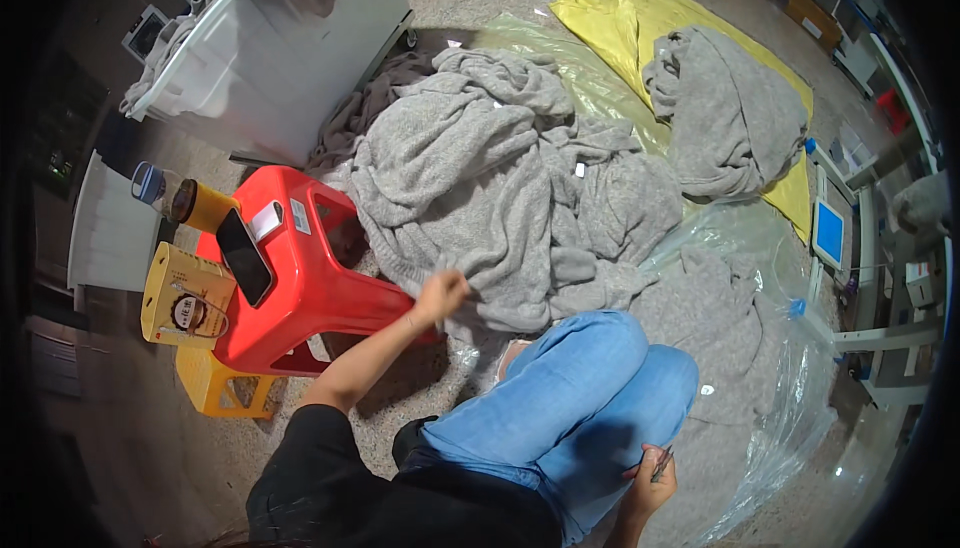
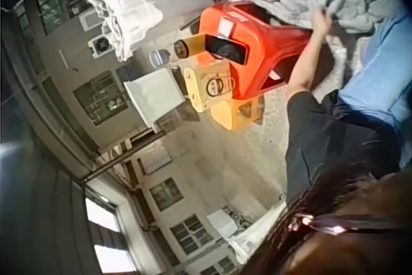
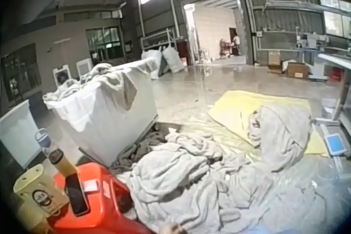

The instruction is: Trimming loose threads and inspecting large pieces of grey fabric while sitting on a stool on a factory floor.

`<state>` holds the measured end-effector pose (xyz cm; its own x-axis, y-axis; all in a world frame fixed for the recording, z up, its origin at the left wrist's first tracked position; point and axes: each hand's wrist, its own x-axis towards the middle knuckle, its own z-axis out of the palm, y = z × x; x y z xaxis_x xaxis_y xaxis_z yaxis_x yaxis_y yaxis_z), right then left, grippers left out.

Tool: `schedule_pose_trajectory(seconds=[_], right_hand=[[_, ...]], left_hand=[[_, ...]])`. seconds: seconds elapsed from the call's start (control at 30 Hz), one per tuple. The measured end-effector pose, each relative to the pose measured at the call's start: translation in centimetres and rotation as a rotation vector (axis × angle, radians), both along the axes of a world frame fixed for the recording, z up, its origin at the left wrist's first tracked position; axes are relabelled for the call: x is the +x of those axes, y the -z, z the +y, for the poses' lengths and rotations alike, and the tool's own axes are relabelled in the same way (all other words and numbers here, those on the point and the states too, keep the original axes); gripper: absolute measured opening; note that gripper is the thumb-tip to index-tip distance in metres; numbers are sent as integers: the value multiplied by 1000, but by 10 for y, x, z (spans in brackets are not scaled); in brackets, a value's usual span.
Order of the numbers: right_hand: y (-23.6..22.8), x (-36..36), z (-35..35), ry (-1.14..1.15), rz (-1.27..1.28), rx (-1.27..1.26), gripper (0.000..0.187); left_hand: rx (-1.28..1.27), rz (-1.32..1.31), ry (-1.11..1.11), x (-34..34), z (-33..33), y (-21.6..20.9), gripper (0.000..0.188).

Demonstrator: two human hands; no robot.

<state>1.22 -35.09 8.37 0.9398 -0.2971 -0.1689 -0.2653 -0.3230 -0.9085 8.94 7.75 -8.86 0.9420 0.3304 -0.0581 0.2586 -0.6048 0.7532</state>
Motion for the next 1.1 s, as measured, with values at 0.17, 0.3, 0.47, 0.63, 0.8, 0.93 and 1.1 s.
schedule_pose_trajectory(seconds=[0.17,0.3,0.47,0.63,0.8,0.93,1.1], right_hand=[[2,-6,5,59,13,-5,20],[-3,-4,11,98,14,-35,21],[-9,-5,16,45,-2,-51,22],[-17,5,40,146,51,221,28],[44,45,55,230,-428,147,59],[-48,41,63,451,-230,328,65],[-62,24,13,32,383,1333,51]], left_hand=[[330,-87,-93,46,44,-9,37],[752,-126,34,50,-32,-34,46],[-40,369,-147,49,-85,26,36],[-949,-179,-144,49,-185,-83,23],[-1505,188,501,10,-222,-250,17],[-1316,-221,798,-80,-269,-246,29],[-1602,325,1202,-121,-288,-221,35]])
